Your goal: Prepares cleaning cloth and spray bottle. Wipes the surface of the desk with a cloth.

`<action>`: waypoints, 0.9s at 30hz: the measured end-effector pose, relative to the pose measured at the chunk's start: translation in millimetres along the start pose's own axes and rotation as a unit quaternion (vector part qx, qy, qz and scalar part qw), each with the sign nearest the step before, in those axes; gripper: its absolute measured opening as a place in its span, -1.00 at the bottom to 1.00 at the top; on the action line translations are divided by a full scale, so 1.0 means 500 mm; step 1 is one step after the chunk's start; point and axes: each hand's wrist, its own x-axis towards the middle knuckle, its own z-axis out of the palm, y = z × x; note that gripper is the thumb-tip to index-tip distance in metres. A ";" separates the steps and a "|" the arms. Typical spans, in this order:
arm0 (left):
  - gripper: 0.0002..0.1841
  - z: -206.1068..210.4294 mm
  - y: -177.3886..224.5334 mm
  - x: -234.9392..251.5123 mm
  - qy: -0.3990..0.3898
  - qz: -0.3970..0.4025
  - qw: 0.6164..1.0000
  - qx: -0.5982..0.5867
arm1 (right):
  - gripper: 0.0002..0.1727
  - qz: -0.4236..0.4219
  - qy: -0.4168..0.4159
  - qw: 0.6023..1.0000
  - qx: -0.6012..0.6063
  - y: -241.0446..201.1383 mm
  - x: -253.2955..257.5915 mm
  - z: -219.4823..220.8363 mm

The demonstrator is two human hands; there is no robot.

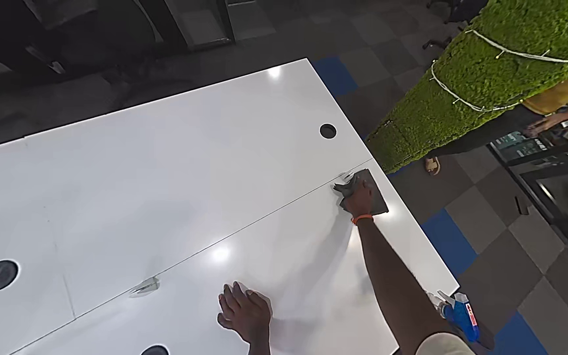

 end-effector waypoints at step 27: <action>-0.38 -0.010 0.007 -0.002 -0.007 0.005 1.000 0.018 | -0.63 -0.246 -0.021 0.964 0.101 -0.204 -0.198 0.157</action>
